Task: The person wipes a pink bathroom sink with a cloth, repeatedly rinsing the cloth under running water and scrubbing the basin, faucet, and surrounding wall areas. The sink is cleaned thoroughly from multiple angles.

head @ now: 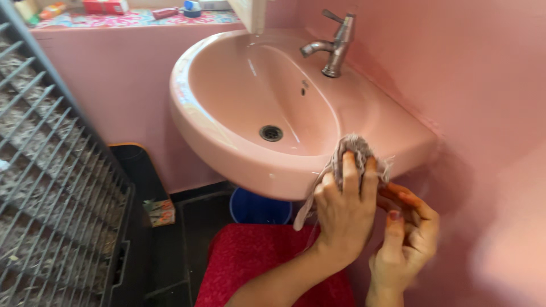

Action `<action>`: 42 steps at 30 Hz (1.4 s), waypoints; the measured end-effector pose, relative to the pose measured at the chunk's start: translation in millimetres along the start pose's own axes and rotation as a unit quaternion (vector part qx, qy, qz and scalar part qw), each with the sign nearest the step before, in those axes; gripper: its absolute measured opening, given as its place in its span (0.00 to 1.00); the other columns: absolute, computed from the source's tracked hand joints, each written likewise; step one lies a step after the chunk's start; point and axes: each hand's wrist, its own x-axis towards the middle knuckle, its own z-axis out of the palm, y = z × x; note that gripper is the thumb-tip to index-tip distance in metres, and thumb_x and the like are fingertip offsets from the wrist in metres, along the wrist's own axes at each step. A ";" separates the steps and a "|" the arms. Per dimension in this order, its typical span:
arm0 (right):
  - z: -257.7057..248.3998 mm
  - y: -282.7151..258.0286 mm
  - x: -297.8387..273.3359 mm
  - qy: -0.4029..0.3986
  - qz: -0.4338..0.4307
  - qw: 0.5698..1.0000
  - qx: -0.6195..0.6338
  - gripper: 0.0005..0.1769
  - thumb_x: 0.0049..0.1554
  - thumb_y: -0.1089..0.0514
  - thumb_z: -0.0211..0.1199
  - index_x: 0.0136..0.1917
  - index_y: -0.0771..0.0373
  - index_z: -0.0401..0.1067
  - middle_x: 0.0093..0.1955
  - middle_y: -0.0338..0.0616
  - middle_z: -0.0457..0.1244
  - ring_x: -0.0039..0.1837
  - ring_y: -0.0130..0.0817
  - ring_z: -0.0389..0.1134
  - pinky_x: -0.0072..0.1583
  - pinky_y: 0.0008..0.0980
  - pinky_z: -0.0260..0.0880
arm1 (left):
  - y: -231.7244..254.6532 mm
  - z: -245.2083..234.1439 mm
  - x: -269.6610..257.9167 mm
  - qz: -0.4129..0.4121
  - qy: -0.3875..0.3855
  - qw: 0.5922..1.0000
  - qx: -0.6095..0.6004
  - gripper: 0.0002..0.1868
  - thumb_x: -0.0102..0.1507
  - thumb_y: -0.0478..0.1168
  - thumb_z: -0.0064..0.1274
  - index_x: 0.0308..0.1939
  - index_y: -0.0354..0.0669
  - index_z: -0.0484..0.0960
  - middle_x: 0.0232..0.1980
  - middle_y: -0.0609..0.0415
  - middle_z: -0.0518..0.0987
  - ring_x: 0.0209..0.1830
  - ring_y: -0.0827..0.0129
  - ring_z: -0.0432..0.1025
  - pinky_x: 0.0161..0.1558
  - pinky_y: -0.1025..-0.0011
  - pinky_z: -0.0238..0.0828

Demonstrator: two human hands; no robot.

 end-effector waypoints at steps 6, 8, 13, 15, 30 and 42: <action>-11.2 -10.5 10.7 -0.104 0.070 0.991 0.055 0.41 0.68 0.38 0.50 0.79 0.73 0.54 0.81 0.59 0.54 0.82 0.47 0.55 0.80 0.42 0.53 | -0.5 -18.4 14.8 0.077 -0.078 0.979 -0.173 0.39 0.62 0.41 0.49 0.75 0.29 0.60 0.74 0.27 0.61 0.61 0.33 0.63 0.61 0.45 0.59; 0.6 -2.5 17.3 -0.107 0.092 0.989 0.042 0.42 0.67 0.37 0.52 0.81 0.70 0.54 0.84 0.60 0.50 0.85 0.49 0.50 0.82 0.43 0.48 | -25.6 -38.6 18.8 0.103 -0.123 0.937 -0.311 0.39 0.60 0.38 0.47 0.75 0.27 0.58 0.74 0.25 0.61 0.67 0.32 0.62 0.67 0.46 0.56; 35.9 1.2 16.0 -0.115 -0.086 0.908 -0.393 0.33 0.66 0.40 0.53 0.79 0.56 0.61 0.82 0.63 0.46 0.80 0.64 0.50 0.78 0.52 0.50 | -91.3 -81.7 32.3 -0.033 -0.096 0.935 -0.340 0.24 0.65 0.30 0.43 0.65 0.39 0.76 0.65 0.42 0.78 0.70 0.51 0.71 0.73 0.60 0.63; 61.5 9.8 16.4 -0.055 -0.148 0.841 -0.518 0.31 0.61 0.39 0.60 0.74 0.51 0.67 0.78 0.61 0.48 0.73 0.66 0.53 0.74 0.58 0.51 | -110.0 -78.3 41.3 -0.022 0.000 0.982 -0.186 0.18 0.69 0.32 0.44 0.62 0.39 0.79 0.65 0.43 0.79 0.69 0.48 0.70 0.74 0.53 0.56; 26.8 19.2 68.6 -0.204 -0.164 0.852 -0.453 0.18 0.51 0.54 0.67 0.56 0.42 0.81 0.65 0.38 0.67 0.67 0.45 0.60 0.69 0.55 0.48 | -146.1 -46.4 38.2 -0.016 -0.009 0.998 -0.067 0.12 0.72 0.40 0.47 0.43 0.44 0.87 0.47 0.55 0.85 0.59 0.58 0.74 0.74 0.49 0.49; 26.3 33.7 177.5 -0.383 -0.070 0.768 -0.508 0.10 0.54 0.49 0.67 0.49 0.45 0.84 0.60 0.30 0.70 0.62 0.39 0.62 0.67 0.46 0.54 | -146.1 -41.5 33.2 -0.021 0.004 0.997 -0.075 0.11 0.71 0.39 0.48 0.44 0.42 0.87 0.49 0.55 0.85 0.61 0.58 0.74 0.75 0.49 0.49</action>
